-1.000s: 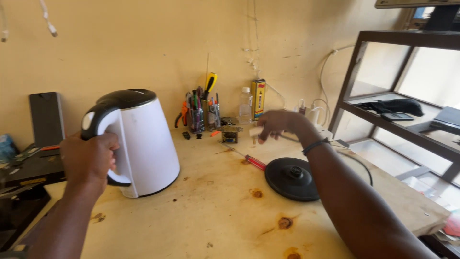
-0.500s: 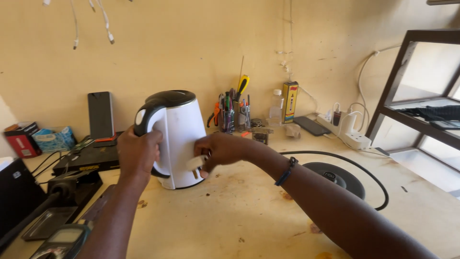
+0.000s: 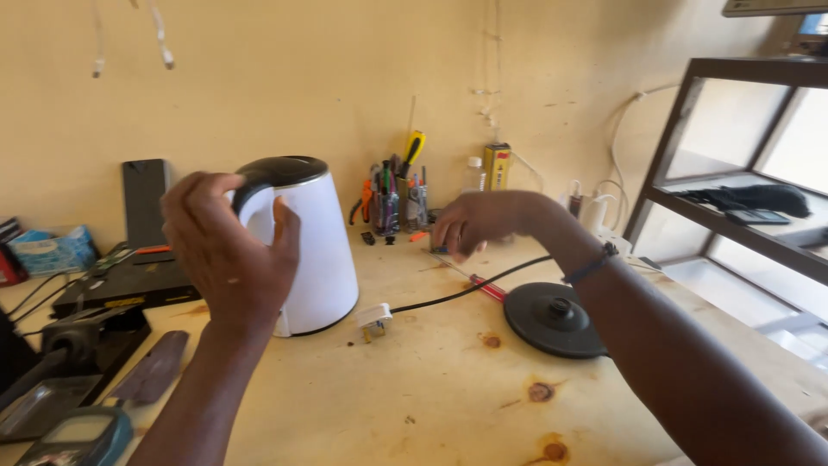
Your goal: Repairing an electric kettle by disassembling it and inspecting internal components on a workbench.
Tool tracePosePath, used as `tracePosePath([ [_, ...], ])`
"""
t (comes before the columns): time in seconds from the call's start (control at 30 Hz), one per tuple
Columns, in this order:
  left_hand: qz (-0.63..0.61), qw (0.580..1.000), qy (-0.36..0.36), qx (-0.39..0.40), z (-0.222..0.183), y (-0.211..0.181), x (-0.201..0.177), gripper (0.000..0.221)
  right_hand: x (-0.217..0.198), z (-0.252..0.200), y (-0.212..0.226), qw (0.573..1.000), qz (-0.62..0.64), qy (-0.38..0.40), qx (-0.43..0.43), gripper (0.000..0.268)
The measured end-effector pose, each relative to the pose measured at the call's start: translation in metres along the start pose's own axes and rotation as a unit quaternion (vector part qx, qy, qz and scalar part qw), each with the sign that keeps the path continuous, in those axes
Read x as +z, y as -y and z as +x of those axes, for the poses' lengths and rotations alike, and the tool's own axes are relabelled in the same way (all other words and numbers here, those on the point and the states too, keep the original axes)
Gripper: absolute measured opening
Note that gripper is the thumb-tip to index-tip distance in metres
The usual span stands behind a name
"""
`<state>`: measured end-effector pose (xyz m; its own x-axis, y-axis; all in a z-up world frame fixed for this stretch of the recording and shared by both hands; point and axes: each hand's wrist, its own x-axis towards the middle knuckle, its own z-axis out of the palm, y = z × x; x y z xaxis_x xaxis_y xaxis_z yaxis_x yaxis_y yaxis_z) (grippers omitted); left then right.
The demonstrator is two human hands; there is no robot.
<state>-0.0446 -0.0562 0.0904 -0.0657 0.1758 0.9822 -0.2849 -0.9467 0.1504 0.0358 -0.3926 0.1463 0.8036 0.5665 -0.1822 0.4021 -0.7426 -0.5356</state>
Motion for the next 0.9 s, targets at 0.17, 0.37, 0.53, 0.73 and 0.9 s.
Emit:
tracePosePath([
  [0.17, -0.279, 0.877, 0.386, -0.072, -0.046, -0.102, 0.014, 0.037, -0.018, -0.005, -0.071, 0.984, 0.105, -0.131, 0.053, 0.031],
  [0.37, -0.211, 0.680, 0.695, 0.096, -0.062, -0.193, 0.014, 0.075, 0.003, -0.002, -0.124, 0.978, 0.088, -0.138, 0.131, 0.017],
  [0.53, -0.242, 0.689, 0.672, 0.127, -0.099, -0.215, 0.023, 0.073, 0.017, -0.012, -0.083, 0.984, 0.019, -0.030, 0.173, 0.024],
  [0.73, -0.218, 0.685, 0.685, 0.120, -0.091, -0.217, 0.008, 0.099, 0.032, 0.028, -0.084, 0.982, -0.127, -0.044, 0.130, 0.014],
  [0.9, -0.211, 0.677, 0.692, 0.135, -0.076, -0.204, 0.000, 0.093, 0.004, -0.006, -0.030, 0.963, -0.079, -0.238, 0.098, 0.026],
])
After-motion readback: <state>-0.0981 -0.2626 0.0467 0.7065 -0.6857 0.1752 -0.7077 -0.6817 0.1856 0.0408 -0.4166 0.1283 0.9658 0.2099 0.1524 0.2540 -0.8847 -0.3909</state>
